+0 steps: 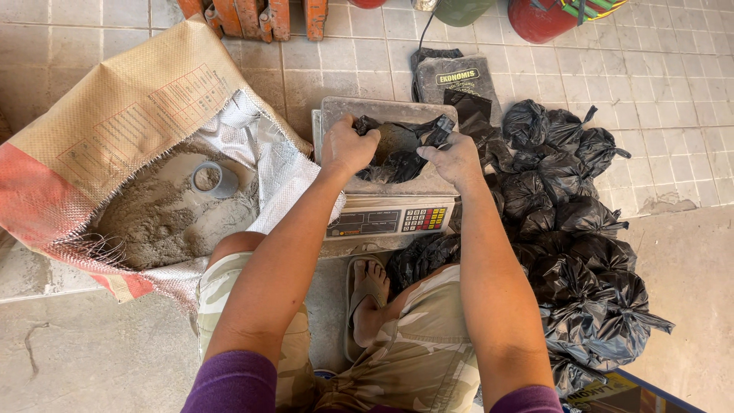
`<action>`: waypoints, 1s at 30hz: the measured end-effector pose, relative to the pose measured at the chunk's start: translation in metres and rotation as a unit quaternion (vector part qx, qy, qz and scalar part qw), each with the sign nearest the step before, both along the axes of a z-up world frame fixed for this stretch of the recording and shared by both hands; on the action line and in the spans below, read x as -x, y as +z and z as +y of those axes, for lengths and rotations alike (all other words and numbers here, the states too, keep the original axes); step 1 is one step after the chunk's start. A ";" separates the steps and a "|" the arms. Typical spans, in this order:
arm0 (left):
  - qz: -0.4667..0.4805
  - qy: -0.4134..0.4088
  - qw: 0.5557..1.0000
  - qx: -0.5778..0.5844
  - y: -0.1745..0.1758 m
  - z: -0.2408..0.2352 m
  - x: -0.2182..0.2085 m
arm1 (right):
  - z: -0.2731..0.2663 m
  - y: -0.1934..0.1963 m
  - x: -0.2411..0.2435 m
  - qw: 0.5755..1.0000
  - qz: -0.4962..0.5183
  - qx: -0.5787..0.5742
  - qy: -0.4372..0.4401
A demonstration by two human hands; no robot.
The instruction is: The person fills black plastic bags with gray powder from a large sack using a small scoop, weighs each bag on a digital scale, and ties the bags closed.
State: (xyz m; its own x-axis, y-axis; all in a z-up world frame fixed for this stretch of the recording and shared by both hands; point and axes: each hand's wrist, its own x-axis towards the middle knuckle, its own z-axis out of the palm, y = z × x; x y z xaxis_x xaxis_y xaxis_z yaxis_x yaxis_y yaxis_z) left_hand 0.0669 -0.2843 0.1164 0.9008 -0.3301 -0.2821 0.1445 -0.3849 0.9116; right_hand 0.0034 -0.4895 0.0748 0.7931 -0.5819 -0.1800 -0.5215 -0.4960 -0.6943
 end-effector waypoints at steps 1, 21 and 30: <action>-0.001 0.001 1.000 0.001 0.001 0.000 0.000 | -0.006 -0.008 -0.001 1.000 -0.001 0.001 0.001; 0.011 0.002 1.000 -0.002 0.008 0.003 0.002 | -0.016 -0.028 -0.008 0.998 -0.040 0.040 0.030; -0.096 0.147 0.979 0.106 0.008 0.047 -0.019 | 0.054 0.030 -0.031 0.975 -0.180 0.064 0.110</action>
